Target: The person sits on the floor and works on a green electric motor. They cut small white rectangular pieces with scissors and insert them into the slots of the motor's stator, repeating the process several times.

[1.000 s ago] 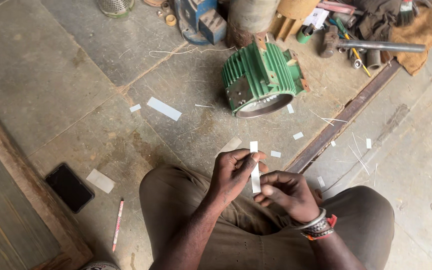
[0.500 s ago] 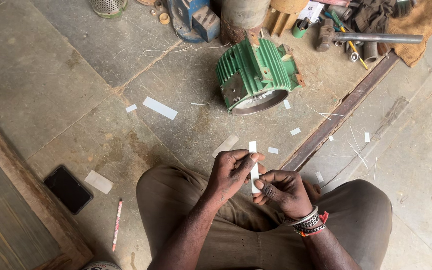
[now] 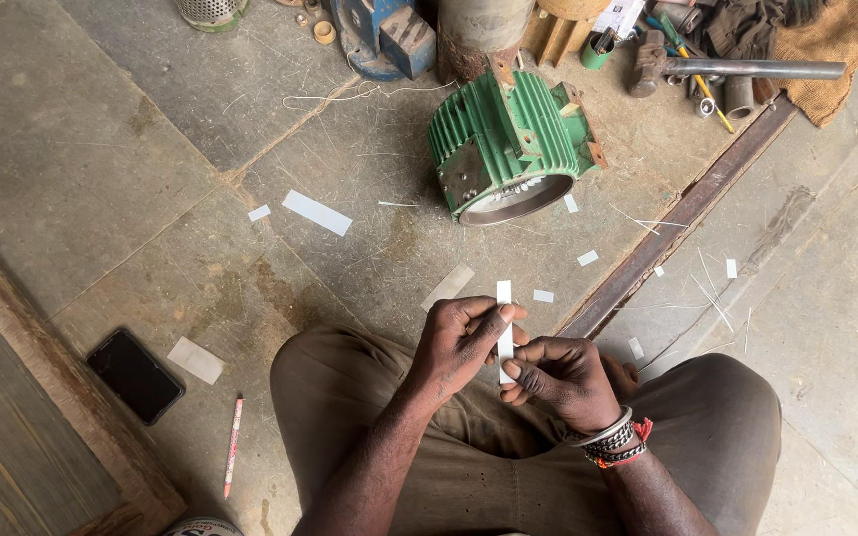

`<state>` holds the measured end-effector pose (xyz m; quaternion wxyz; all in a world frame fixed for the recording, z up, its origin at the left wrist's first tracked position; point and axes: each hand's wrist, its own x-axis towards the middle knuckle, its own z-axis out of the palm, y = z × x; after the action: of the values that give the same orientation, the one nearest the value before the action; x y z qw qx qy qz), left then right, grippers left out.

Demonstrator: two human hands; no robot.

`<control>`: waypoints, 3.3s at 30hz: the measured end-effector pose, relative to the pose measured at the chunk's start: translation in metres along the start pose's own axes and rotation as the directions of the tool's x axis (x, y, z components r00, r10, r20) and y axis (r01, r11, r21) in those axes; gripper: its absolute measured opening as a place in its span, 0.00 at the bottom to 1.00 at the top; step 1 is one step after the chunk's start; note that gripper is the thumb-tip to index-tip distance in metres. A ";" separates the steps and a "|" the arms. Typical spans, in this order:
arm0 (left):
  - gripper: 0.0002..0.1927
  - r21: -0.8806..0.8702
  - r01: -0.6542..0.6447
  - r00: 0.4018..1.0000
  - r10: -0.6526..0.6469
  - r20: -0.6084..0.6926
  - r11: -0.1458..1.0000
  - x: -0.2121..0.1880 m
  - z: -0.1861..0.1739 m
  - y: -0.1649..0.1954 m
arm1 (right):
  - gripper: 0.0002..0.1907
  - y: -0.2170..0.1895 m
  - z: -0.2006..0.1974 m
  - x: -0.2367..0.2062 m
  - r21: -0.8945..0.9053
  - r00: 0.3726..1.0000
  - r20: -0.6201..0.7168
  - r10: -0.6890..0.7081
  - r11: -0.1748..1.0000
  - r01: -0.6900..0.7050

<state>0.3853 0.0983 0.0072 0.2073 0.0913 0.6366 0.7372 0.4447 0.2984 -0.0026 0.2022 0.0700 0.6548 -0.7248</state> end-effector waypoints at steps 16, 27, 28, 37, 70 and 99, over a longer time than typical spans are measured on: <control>0.18 -0.004 0.019 1.000 -0.019 -0.010 1.000 0.000 0.001 -0.003 | 0.10 0.005 -0.004 0.001 -0.003 1.000 0.015 0.001 1.000 -0.001; 0.17 0.297 -0.196 0.961 0.244 -0.133 0.934 0.006 -0.004 -0.022 | 0.10 0.011 0.002 0.000 -0.062 0.999 -0.022 -0.037 0.997 0.035; 0.17 0.305 -0.205 0.955 0.258 -0.145 0.930 0.008 -0.006 -0.023 | 0.10 0.013 0.002 0.001 -0.087 0.998 -0.036 -0.045 0.995 0.041; 0.12 0.321 0.055 0.963 0.034 -0.266 0.946 0.019 -0.052 -0.023 | 0.10 0.018 -0.025 0.014 -0.008 0.978 -0.208 0.009 1.000 -0.011; 0.11 0.639 -0.454 0.881 0.422 0.216 0.621 0.056 -0.058 -0.030 | 0.11 0.039 -0.059 0.048 0.080 0.987 0.135 0.090 0.992 -0.101; 0.11 0.353 -0.541 0.840 0.472 0.266 0.764 0.041 -0.026 -0.033 | 0.15 0.010 -0.043 0.043 0.054 0.985 0.101 -0.140 0.989 0.135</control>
<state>0.3440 0.0957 -0.0345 0.0265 0.3613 0.7103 0.6035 0.4024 0.3313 -0.0331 0.1840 -0.0084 0.6293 -0.7551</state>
